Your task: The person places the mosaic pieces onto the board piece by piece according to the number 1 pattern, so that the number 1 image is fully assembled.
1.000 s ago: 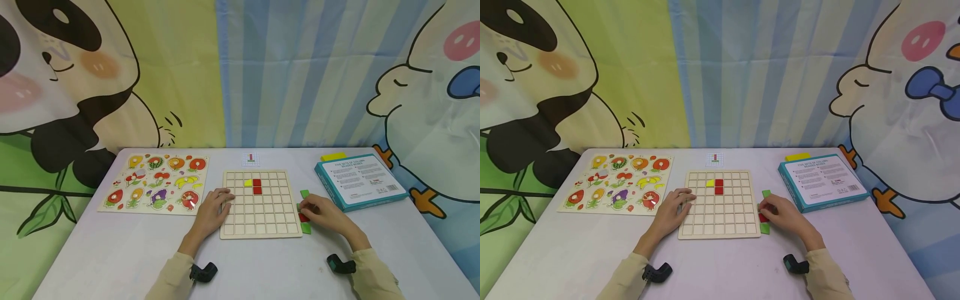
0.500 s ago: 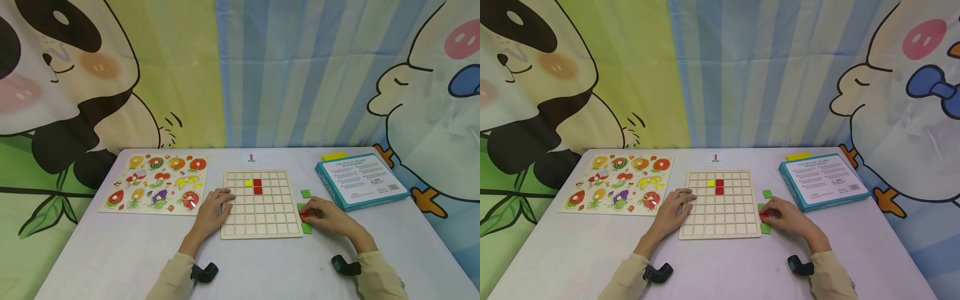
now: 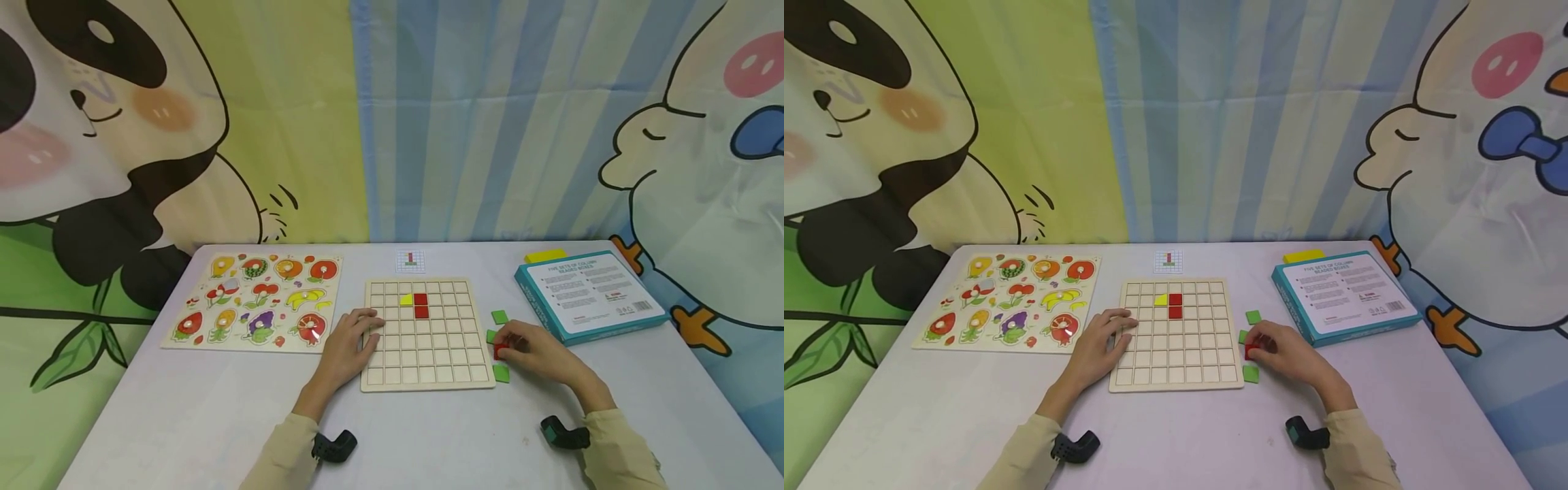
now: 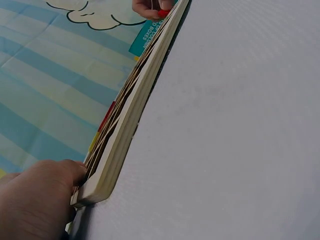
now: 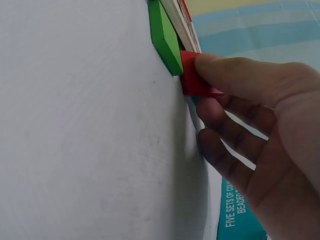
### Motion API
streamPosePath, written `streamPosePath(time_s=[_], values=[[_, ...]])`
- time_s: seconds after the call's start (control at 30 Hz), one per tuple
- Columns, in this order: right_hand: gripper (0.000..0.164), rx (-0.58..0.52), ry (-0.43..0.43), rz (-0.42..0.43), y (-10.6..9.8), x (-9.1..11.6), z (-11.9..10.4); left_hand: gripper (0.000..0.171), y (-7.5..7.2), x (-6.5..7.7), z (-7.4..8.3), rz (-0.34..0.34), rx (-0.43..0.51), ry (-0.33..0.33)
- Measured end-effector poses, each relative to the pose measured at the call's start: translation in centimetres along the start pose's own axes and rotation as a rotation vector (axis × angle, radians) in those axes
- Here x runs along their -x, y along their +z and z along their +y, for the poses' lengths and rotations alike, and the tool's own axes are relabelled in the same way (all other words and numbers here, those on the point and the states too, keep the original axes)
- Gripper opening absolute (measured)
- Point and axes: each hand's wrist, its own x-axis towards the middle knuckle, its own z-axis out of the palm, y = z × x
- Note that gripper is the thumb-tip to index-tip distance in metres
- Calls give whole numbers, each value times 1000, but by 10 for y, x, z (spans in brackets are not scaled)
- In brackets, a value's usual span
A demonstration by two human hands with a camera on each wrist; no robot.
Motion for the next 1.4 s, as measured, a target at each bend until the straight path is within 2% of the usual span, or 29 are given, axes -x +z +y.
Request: streamPosePath(time_s=[0.33,0.67,1.17,1.4], values=[[18,-14,-99,99,3,-13,-4,22,1,1,-1,18,-10,18],[14,-112,-2,94,12,-29,-21,22,1,3,-1,27,-18,36],[14,-185,16,135,32,-54,-36,23,1,1,-1,-18,3,3],[10,-195,27,148,40,-65,-48,23,1,1,-2,-5,-5,6]])
